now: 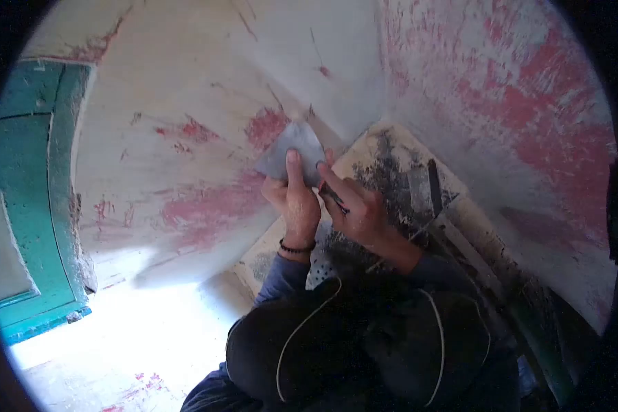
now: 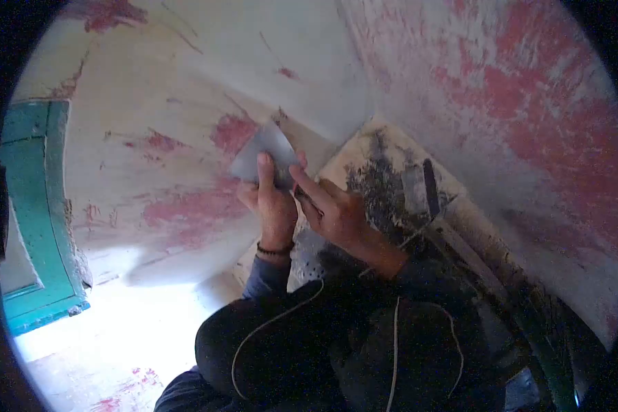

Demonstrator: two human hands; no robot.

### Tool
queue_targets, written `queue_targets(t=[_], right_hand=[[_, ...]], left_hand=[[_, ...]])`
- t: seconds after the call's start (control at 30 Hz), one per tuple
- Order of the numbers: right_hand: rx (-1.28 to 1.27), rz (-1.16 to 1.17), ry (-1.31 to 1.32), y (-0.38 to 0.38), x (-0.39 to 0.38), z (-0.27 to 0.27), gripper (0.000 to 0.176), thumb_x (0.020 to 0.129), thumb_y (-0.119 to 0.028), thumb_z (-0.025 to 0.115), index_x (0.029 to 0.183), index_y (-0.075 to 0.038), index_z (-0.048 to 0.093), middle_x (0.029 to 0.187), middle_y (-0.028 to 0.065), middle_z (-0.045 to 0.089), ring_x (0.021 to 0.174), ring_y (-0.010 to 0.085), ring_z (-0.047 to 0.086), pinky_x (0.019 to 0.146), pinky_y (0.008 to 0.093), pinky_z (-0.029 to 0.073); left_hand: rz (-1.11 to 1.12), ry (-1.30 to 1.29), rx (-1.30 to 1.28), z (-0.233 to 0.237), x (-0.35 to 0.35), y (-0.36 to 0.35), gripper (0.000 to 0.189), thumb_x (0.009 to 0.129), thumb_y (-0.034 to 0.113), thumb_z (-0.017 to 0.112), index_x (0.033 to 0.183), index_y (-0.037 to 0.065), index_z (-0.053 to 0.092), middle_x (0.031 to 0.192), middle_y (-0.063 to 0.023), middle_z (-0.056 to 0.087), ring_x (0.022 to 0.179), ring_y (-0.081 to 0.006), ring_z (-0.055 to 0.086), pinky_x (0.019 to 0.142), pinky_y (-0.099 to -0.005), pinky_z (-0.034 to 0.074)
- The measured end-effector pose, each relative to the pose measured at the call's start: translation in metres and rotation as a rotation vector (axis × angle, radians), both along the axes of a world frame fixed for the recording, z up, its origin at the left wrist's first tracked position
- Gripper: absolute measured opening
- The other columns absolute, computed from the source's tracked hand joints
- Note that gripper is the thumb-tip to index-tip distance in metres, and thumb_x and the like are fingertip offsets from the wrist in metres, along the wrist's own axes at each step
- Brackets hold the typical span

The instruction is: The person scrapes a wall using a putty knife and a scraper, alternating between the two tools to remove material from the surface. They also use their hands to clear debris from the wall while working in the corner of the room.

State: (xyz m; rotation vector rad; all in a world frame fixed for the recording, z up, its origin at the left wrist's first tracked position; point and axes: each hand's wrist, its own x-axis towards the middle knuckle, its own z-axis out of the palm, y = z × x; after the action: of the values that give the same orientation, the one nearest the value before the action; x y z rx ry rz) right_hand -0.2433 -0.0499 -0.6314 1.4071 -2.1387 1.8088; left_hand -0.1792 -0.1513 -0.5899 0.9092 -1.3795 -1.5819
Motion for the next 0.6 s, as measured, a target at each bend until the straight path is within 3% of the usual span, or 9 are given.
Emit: queue_targets(t=[0.03,0.1,0.17,0.27,0.37,0.6], right_hand=[[-0.025,-0.006,-0.011,-0.002,0.0,0.004,0.053,0.09,-0.015,0.071,0.141,-0.013,0.06,0.072,0.0088,0.061,0.052,0.0251,0.062,0.045,0.0391,0.048],[0.03,0.007,0.023,0.0,-0.002,-0.006,0.053,0.089,-0.015,0.071,0.141,-0.013,0.06,0.072,0.0092,0.061,0.052,0.0254,0.062,0.045,0.0392,0.048],[0.052,0.017,0.034,0.005,0.0,-0.017,0.054,0.089,-0.015,0.071,0.141,-0.013,0.06,0.072,0.0095,0.061,0.053,0.0257,0.062,0.046,0.0392,0.049],[0.026,0.006,0.002,0.003,0.0,-0.002,0.054,0.088,-0.014,0.072,0.141,-0.013,0.06,0.072,0.01,0.061,0.054,0.0263,0.063,0.048,0.0393,0.05],[0.028,0.019,-0.017,0.0,-0.001,0.008,0.055,0.087,-0.011,0.072,0.141,-0.012,0.06,0.074,0.0112,0.062,0.057,0.028,0.064,0.051,0.0391,0.051],[0.11,0.041,-0.001,0.009,0.012,-0.003,0.057,0.086,-0.009,0.071,0.142,-0.008,0.058,0.079,0.0128,0.065,0.062,0.0305,0.066,0.052,0.0397,0.051]], left_hand=[[0.018,0.02,0.026,-0.003,0.001,-0.001,0.033,0.102,0.027,0.064,0.094,-0.005,0.066,0.089,-0.0045,0.067,0.076,-0.0128,0.062,0.065,-0.0296,0.051],[0.023,0.018,0.016,-0.008,-0.003,-0.003,0.033,0.103,0.027,0.063,0.093,-0.005,0.066,0.088,-0.005,0.067,0.075,-0.0131,0.062,0.064,-0.0295,0.051],[0.014,-0.063,-0.036,-0.02,0.002,-0.001,0.036,0.104,0.029,0.06,0.106,-0.007,0.063,0.101,-0.0133,0.07,0.081,-0.0209,0.069,0.071,-0.0339,0.058],[-0.082,-0.116,-0.067,0.002,0.0,-0.009,0.034,0.104,0.028,0.06,0.108,-0.006,0.062,0.1,-0.0135,0.07,0.081,-0.0217,0.069,0.071,-0.0353,0.06],[-0.024,-0.028,-0.029,-0.004,0.002,-0.006,0.032,0.104,0.027,0.061,0.107,-0.005,0.062,0.099,-0.0115,0.069,0.08,-0.0202,0.068,0.07,-0.0357,0.06],[0.014,-0.114,-0.075,-0.012,0.011,-0.007,0.027,0.102,0.022,0.063,0.103,-0.005,0.063,0.095,-0.0098,0.067,0.078,-0.0182,0.067,0.068,-0.034,0.06]])
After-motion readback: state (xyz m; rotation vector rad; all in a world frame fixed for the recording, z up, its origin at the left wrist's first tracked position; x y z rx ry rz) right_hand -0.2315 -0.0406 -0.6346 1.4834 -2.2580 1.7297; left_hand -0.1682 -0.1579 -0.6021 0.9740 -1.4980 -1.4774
